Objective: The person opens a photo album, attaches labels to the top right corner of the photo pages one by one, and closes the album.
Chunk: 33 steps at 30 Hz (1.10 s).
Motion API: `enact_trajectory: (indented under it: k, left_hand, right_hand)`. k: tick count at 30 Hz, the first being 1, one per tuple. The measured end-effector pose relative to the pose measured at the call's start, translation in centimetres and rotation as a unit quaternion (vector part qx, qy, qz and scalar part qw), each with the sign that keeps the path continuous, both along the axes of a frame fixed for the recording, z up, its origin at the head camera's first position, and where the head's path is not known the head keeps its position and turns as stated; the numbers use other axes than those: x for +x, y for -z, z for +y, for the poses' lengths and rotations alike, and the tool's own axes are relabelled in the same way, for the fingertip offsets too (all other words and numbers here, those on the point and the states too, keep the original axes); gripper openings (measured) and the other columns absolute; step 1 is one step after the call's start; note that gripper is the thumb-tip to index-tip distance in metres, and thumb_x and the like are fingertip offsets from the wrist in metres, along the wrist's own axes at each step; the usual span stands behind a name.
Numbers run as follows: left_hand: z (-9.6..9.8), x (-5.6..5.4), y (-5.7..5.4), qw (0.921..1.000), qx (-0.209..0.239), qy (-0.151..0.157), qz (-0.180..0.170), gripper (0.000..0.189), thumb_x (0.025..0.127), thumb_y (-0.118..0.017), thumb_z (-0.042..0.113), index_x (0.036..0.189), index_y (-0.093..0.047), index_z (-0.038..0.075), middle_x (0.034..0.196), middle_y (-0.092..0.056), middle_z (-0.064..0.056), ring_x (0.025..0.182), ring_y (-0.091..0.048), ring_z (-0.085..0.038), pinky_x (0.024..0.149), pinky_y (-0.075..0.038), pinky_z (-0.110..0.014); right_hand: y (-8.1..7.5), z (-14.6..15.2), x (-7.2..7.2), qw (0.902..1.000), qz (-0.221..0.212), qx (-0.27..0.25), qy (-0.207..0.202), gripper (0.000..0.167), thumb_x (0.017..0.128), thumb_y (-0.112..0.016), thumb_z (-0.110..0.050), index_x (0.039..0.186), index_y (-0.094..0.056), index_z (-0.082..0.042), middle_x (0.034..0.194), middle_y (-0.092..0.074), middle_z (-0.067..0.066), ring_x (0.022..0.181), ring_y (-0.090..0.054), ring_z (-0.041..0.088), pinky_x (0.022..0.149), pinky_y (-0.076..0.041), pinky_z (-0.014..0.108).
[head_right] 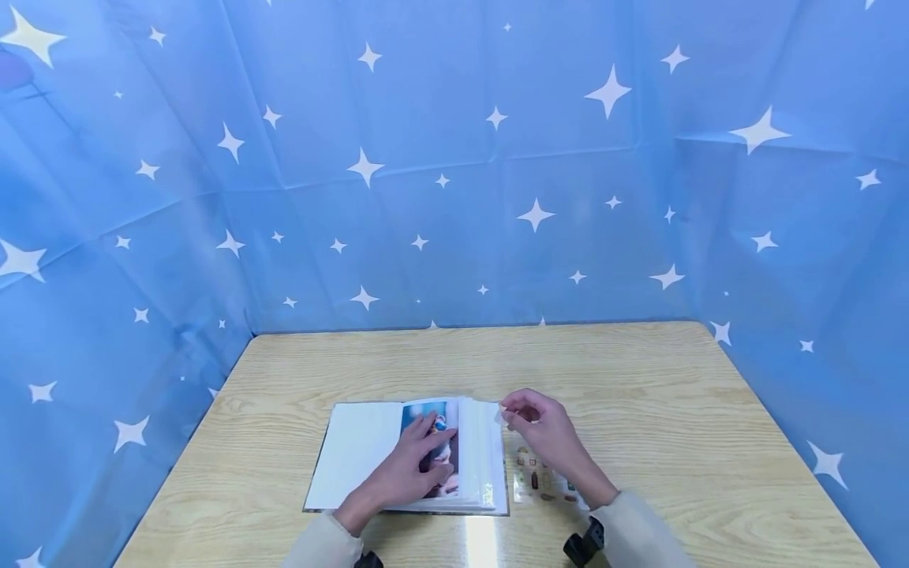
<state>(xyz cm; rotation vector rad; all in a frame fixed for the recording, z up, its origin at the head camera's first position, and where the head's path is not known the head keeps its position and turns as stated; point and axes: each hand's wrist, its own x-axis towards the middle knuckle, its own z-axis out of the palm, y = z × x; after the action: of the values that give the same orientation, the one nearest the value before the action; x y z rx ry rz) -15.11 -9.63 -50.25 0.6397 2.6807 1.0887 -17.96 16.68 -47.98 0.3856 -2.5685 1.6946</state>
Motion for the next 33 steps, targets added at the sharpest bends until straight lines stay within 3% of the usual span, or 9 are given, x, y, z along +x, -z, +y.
enact_trajectory:
  k: [7,15,24,33]
  left_hand:
    - [-0.1,0.0,-0.2,0.9974,-0.060,0.025,-0.030,0.059,0.097,-0.057,0.038,0.151,-0.044,0.018,0.164,-0.014,-0.020,0.151,-0.004,-0.042,0.120,-0.008,-0.061]
    - [-0.4,0.0,0.1,0.9917,-0.114,0.057,-0.015,0.059,0.102,-0.044,0.043,0.156,-0.033,0.020,0.165,-0.007,-0.019,0.151,0.001,-0.041,0.120,-0.005,-0.061]
    - [-0.4,0.0,0.0,0.9851,-0.159,0.066,-0.008,0.061,0.103,-0.038,0.049,0.158,-0.027,0.025,0.166,-0.005,-0.016,0.152,0.002,-0.038,0.121,-0.004,-0.058]
    - [-0.1,-0.1,0.0,0.9816,-0.179,0.066,0.000,0.060,0.103,-0.038,0.049,0.158,-0.027,0.026,0.166,-0.005,-0.015,0.152,0.001,-0.037,0.122,-0.006,-0.057]
  right_hand:
    - [0.6,-1.1,-0.9,0.9996,-0.026,0.005,-0.003,0.015,0.093,-0.067,-0.004,0.108,-0.067,-0.002,0.092,-0.070,0.010,0.076,-0.064,0.015,0.065,-0.056,0.029]
    - [1.4,-2.9,-2.1,0.9993,-0.021,0.020,-0.026,0.014,0.092,-0.066,-0.001,0.106,-0.067,-0.003,0.087,-0.068,0.010,0.070,-0.062,0.017,0.059,-0.050,0.023]
    - [1.7,-4.9,-3.7,0.9976,-0.017,0.055,-0.038,0.015,0.092,-0.068,-0.004,0.107,-0.068,-0.007,0.085,-0.067,0.006,0.067,-0.060,0.017,0.056,-0.048,0.024]
    - [2.1,-6.4,-5.0,0.9938,0.017,0.095,-0.056,0.016,0.092,-0.067,-0.001,0.107,-0.068,-0.005,0.088,-0.068,0.002,0.068,-0.059,0.010,0.057,-0.051,0.023]
